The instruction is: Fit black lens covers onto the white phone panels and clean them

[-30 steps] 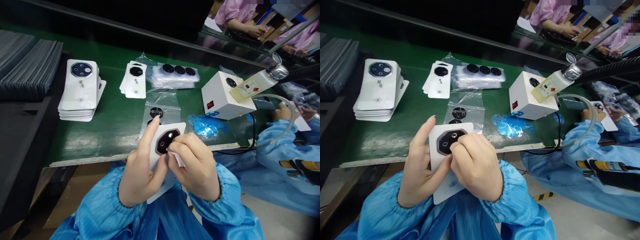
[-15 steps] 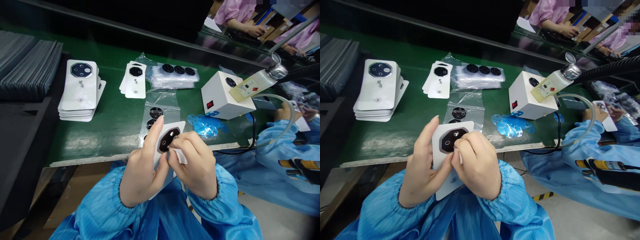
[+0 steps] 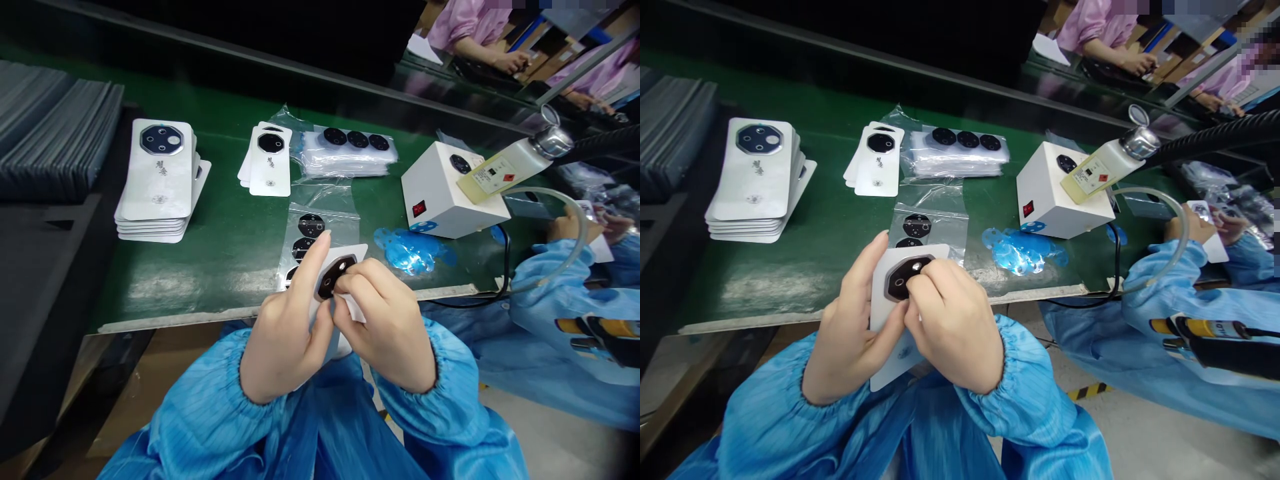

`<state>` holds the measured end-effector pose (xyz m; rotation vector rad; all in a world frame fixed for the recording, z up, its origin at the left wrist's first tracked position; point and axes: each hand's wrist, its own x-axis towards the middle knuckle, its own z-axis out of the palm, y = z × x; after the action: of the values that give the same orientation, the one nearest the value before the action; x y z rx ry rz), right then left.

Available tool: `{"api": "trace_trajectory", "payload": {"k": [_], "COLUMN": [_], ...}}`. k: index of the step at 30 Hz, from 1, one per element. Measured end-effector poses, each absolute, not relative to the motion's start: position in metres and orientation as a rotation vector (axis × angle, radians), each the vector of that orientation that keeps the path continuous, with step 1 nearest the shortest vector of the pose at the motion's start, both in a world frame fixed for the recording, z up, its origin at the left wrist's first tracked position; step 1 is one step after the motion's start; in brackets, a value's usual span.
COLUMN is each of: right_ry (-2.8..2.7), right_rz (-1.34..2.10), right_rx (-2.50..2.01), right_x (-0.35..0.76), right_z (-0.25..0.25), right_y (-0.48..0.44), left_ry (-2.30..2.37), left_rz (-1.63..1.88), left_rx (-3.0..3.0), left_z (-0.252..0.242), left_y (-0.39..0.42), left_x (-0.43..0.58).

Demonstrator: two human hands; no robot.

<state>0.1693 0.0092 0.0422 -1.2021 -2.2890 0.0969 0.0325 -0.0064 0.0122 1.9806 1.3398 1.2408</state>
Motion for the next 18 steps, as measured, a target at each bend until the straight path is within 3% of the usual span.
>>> {"api": "trace_trajectory", "payload": {"k": [9, 18], "right_ry": [-2.009, -1.976], "right_rz": [0.184, 0.249], "right_rx": [-1.060, -0.988], "right_x": [0.178, 0.181], "right_z": [0.060, 0.066], "right_y": [0.001, -0.005], "left_ry": [0.871, 0.851], "left_rz": [1.246, 1.213], "left_rx": [1.294, 1.212], "left_z": [0.024, 0.031], "left_y": [-0.010, -0.010], "left_x": [0.025, 0.023]}}
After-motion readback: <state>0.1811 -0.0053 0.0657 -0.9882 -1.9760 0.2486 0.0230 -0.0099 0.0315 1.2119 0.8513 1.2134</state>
